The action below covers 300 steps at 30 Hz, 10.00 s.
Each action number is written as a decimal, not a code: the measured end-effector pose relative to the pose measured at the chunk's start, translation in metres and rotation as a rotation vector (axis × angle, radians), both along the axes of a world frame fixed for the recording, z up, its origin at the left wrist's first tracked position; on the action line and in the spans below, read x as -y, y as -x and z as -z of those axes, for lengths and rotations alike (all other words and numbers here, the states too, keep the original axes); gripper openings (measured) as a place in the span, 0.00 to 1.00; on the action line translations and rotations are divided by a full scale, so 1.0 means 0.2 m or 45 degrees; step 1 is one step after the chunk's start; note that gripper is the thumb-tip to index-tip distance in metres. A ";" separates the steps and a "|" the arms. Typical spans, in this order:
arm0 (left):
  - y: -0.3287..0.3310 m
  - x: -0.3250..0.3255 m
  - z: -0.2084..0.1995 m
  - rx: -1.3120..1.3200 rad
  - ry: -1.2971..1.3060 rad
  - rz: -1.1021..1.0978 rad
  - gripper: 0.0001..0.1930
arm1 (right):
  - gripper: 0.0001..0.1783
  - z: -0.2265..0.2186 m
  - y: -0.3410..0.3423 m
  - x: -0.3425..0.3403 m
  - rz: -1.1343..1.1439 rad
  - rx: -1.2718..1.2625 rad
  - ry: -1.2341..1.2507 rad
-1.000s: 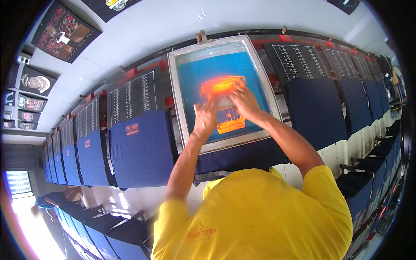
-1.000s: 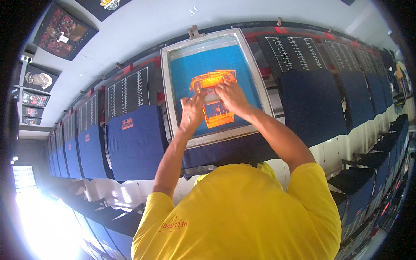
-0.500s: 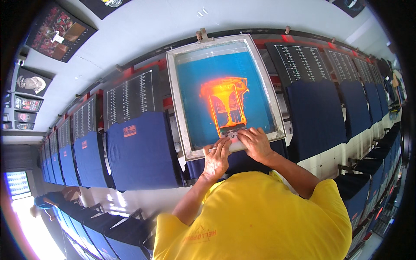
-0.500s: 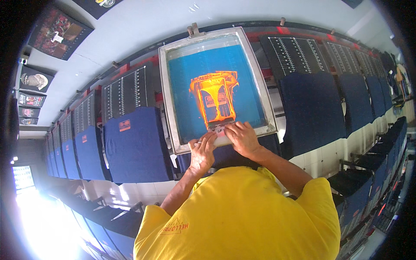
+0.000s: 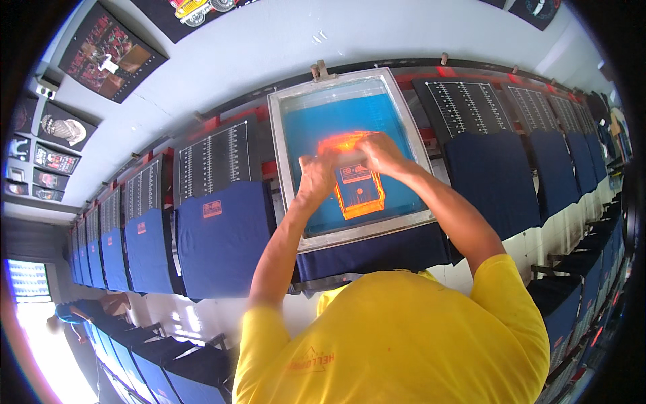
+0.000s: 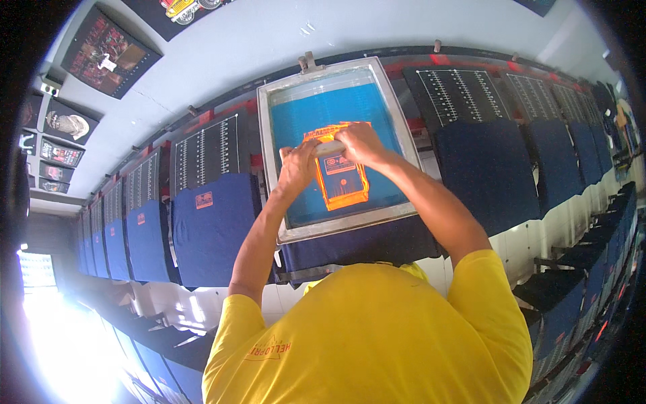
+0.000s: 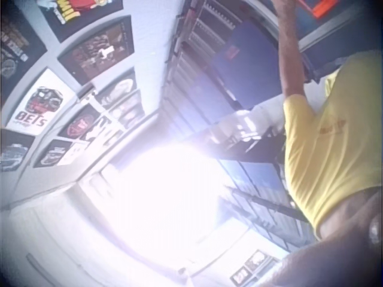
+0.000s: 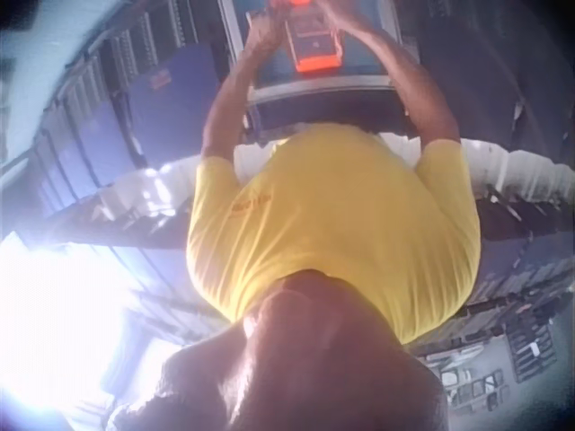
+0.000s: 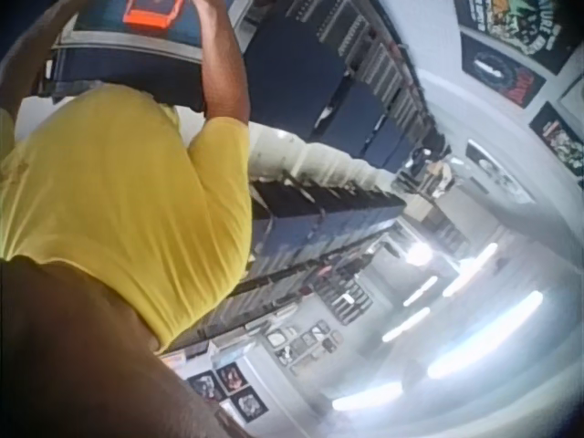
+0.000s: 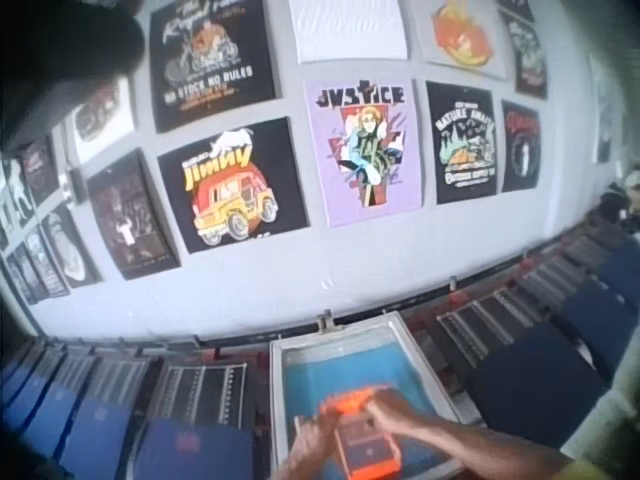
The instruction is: The person performs screen printing by using a squeegee to spread orange ink across a mesh screen onto a series of blue shirts.
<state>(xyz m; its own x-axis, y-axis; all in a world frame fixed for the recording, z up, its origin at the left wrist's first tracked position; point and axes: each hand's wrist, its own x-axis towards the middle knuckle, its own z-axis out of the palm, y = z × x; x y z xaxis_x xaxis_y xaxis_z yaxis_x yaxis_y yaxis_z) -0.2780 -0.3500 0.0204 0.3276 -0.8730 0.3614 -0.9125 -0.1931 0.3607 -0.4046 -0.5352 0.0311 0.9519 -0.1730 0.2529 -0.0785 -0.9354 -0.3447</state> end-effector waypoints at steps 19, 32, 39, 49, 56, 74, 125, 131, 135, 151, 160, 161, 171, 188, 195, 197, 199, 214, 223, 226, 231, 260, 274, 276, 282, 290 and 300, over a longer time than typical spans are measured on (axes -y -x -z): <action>0.65 -0.44 0.02 -0.028 0.097 -0.076 0.20 | 0.28 0.05 0.62 -0.43 -0.121 0.020 0.262; 0.83 -0.60 0.15 -0.238 0.040 -0.051 0.21 | 0.37 0.17 0.85 -0.54 -0.173 0.132 0.023; 0.49 -0.64 0.30 -0.244 0.284 -0.619 0.29 | 0.28 0.14 1.00 -0.20 0.439 0.297 0.013; 0.14 -0.74 0.44 -0.386 -0.106 -0.891 0.35 | 0.27 0.47 0.96 -0.06 0.911 0.233 -0.215; 0.14 -0.69 0.38 -0.556 -0.006 -0.907 0.30 | 0.25 0.53 0.86 -0.02 1.010 0.319 -0.124; 0.13 -0.67 0.15 -0.496 0.208 -0.828 0.24 | 0.24 0.49 0.89 0.05 0.871 0.361 -0.303; 1.70 1.11 0.21 -0.772 0.195 -0.775 0.19 | 0.29 0.49 2.44 1.85 0.985 0.318 -0.352; 1.71 1.10 0.24 -0.700 0.264 -0.805 0.22 | 0.30 0.43 2.44 1.84 0.976 0.230 -0.419; 1.71 1.12 0.18 -0.818 0.229 -0.784 0.23 | 0.30 0.45 2.45 1.85 0.977 0.257 -0.410; 1.67 1.09 0.44 -0.563 0.225 -0.722 0.23 | 0.28 0.55 2.43 1.86 0.995 0.185 -0.315; 1.70 1.11 0.41 -0.733 0.119 -0.811 0.31 | 0.28 0.49 2.40 1.86 0.984 0.310 -0.220; 1.69 1.12 0.41 -0.763 0.127 -0.798 0.32 | 0.28 0.48 2.40 1.85 0.970 0.376 -0.197; 1.73 1.01 0.27 -0.696 0.390 -0.700 0.27 | 0.26 0.24 2.40 1.62 0.403 0.348 -0.092; 2.35 0.97 0.31 -2.144 -0.109 -0.005 0.16 | 0.32 -0.06 2.25 1.24 -0.058 -0.125 0.106; 2.36 1.13 0.33 -2.750 0.053 0.032 0.24 | 0.24 -0.03 2.12 1.29 0.023 -0.026 0.176; 2.36 1.16 0.35 -2.689 0.075 0.039 0.24 | 0.22 -0.04 2.08 1.34 0.055 -0.003 0.137; 2.39 1.17 0.32 -2.517 0.062 -0.042 0.24 | 0.19 -0.05 2.01 1.42 0.095 -0.011 0.103; 2.48 1.19 0.33 -2.109 0.143 -0.151 0.21 | 0.16 0.01 1.43 1.97 0.144 -0.021 0.177; 2.49 1.19 0.32 -2.147 0.163 -0.232 0.20 | 0.17 -0.07 1.81 1.63 0.002 -0.168 0.280; 2.49 1.19 0.32 -2.113 0.166 -0.216 0.19 | 0.19 -0.05 2.02 1.47 0.005 -0.063 0.250; 2.49 1.18 0.35 -2.144 0.172 -0.193 0.18 | 0.20 -0.08 2.08 1.45 0.046 -0.026 0.136; 2.41 1.21 0.32 -2.602 0.050 -0.377 0.13 | 0.23 -0.07 2.00 1.47 0.053 -0.044 0.290; 2.34 1.15 0.33 -2.424 -0.159 -0.086 0.08 | 0.36 0.13 2.38 1.14 -0.014 -0.090 0.145; 2.34 1.10 0.39 -2.200 -0.176 -0.082 0.11 | 0.34 0.07 2.37 1.15 -0.003 0.000 0.013; 2.17 0.97 0.06 -1.431 0.087 -0.431 0.10 | 0.27 0.15 2.49 1.52 0.587 0.356 0.147; 1.79 1.03 0.31 -0.195 -0.015 -0.803 0.31 | 0.29 0.40 2.52 1.75 0.992 0.113 -0.219; 1.72 1.08 0.22 -0.470 0.060 -0.762 0.28 | 0.28 0.45 2.50 1.79 0.982 0.270 -0.237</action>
